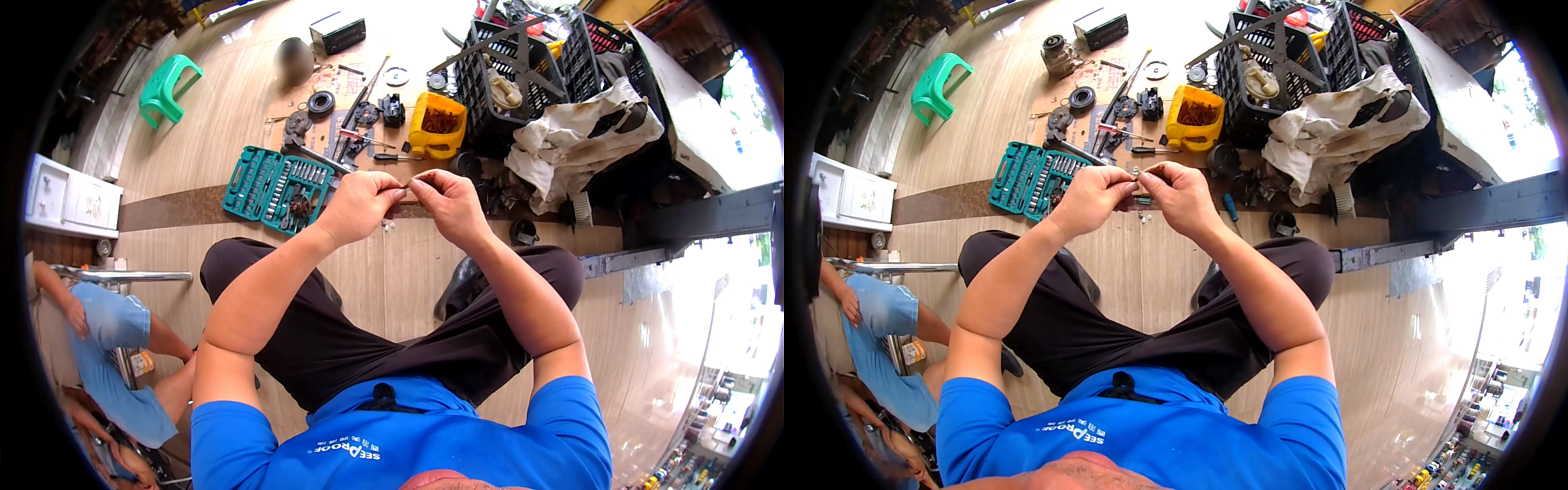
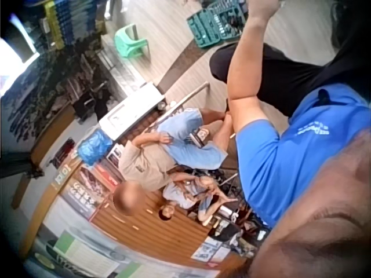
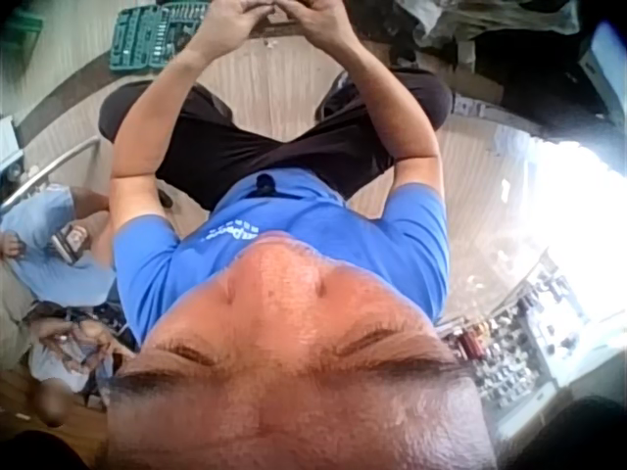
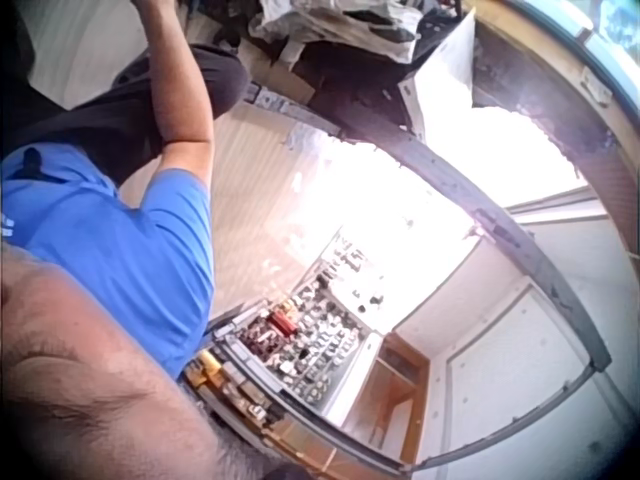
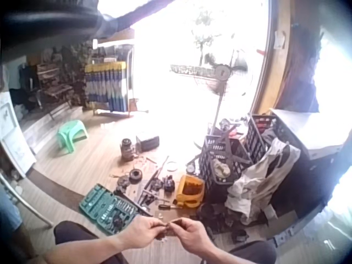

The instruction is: The person manipulates internal wiring and components of a disassembled alternator assembly by hand, using a small tool to guide the wires and reassembling the parts.

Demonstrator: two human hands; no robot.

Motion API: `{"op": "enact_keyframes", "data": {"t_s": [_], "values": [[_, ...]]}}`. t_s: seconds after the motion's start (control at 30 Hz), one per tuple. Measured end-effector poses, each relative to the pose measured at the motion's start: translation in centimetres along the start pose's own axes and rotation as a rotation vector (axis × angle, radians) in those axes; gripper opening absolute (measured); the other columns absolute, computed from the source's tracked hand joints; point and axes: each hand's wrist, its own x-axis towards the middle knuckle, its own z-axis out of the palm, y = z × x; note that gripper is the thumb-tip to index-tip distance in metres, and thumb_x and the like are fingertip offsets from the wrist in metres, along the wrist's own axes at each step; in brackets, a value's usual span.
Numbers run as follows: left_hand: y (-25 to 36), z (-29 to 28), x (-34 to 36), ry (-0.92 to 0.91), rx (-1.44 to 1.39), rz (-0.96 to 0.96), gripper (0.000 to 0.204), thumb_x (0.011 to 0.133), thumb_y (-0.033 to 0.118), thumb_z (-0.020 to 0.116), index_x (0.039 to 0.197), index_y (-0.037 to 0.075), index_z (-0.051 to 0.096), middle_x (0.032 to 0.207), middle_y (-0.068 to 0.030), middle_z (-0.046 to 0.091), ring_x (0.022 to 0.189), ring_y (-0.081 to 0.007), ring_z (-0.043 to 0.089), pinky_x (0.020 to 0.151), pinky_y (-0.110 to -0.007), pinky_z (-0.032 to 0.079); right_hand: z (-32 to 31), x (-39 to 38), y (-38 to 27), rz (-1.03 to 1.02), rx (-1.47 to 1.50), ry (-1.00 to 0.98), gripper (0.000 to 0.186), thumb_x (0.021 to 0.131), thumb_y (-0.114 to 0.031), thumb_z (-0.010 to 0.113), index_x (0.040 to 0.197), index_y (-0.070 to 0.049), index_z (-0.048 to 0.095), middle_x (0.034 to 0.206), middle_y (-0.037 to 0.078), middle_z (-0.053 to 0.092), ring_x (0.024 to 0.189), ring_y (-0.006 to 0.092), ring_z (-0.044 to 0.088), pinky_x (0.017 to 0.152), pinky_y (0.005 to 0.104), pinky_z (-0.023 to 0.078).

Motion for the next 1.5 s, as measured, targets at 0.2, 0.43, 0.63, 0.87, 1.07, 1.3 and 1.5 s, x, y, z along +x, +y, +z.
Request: {"op": "enact_keyframes", "data": {"t_s": [0.2, 0.43, 0.63, 0.87, 1.07, 1.3, 1.5], "values": [[0.7, 0.8, -0.4, 0.186, 0.34, 0.283, 0.013, 0.09, 0.007, 0.063, 0.092, -0.005, 0.067, 0.073, -0.01, 0.067, 0.063, -0.0101, 0.063, 0.059, -0.026, 0.051, 0.0, -0.1, 0.2, 0.062, 0.08, 0.046, 0.017, 0.095, -0.012, 0.059, 0.091, 0.004, 0.064, 0.08, 0.0, 0.064, 0.071, 0.0042, 0.052, 0.062, 0.0222, 0.044], [-0.1, 0.4, -0.3, 0.004, -0.079, 0.103, 0.015, 0.094, 0.009, 0.059, 0.094, -0.005, 0.065, 0.073, -0.0073, 0.067, 0.064, -0.0094, 0.063, 0.06, -0.025, 0.051, -0.3, 0.0, 0.2, 0.016, 0.053, -0.047, 0.015, 0.095, -0.011, 0.06, 0.092, 0.003, 0.065, 0.08, -0.001, 0.063, 0.072, 0.0045, 0.052, 0.062, 0.0223, 0.044], [0.5, 0.1, -0.2, 0.183, 0.037, 0.106, 0.016, 0.095, 0.009, 0.057, 0.095, -0.005, 0.065, 0.073, -0.0055, 0.067, 0.065, -0.0081, 0.062, 0.06, -0.024, 0.051, -0.4, 0.2, 0.3, 0.093, 0.166, -0.042, 0.014, 0.094, -0.012, 0.062, 0.095, 0.001, 0.066, 0.076, -0.004, 0.059, 0.066, 0.0021, 0.048, 0.056, 0.0202, 0.039], [0.6, 0.2, -0.3, 0.325, 0.326, 0.279, 0.012, 0.09, 0.008, 0.061, 0.089, -0.004, 0.066, 0.071, -0.0123, 0.067, 0.062, -0.0169, 0.065, 0.058, -0.029, 0.05, 0.0, -0.1, -0.3, 0.002, 0.058, 0.043, 0.011, 0.091, -0.008, 0.062, 0.088, 0.001, 0.067, 0.073, -0.004, 0.059, 0.065, 0.0016, 0.046, 0.056, 0.0201, 0.038], [0.9, 0.4, -0.5, 0.379, 0.466, 0.339, 0.01, 0.085, 0.009, 0.065, 0.083, -0.001, 0.064, 0.072, -0.0173, 0.065, 0.066, -0.0311, 0.065, 0.059, -0.037, 0.049, 0.1, 0.0, 0.4, -0.114, -0.054, 0.048, 0.012, 0.089, -0.008, 0.062, 0.09, 0.003, 0.067, 0.075, 0.0, 0.064, 0.068, 0.004, 0.052, 0.061, 0.0231, 0.044], [1.4, 0.5, -0.7, 0.368, 0.512, 0.337, 0.01, 0.082, 0.009, 0.067, 0.082, 0.0, 0.063, 0.074, -0.0173, 0.064, 0.069, -0.0333, 0.064, 0.061, -0.039, 0.049, 0.1, 0.0, 0.7, -0.13, -0.085, 0.067, 0.013, 0.088, -0.009, 0.062, 0.091, 0.004, 0.067, 0.076, 0.003, 0.066, 0.07, 0.0054, 0.054, 0.063, 0.0243, 0.046], [0.6, 0.4, -0.5, 0.295, 0.452, 0.446, 0.012, 0.087, 0.006, 0.062, 0.093, -0.003, 0.065, 0.077, -0.0172, 0.066, 0.07, -0.0308, 0.065, 0.063, -0.037, 0.05, -0.2, -0.4, 0.0, -0.141, -0.15, 0.044, 0.014, 0.088, -0.009, 0.063, 0.093, 0.004, 0.067, 0.079, 0.004, 0.068, 0.072, 0.006, 0.057, 0.066, 0.0246, 0.048]]}}
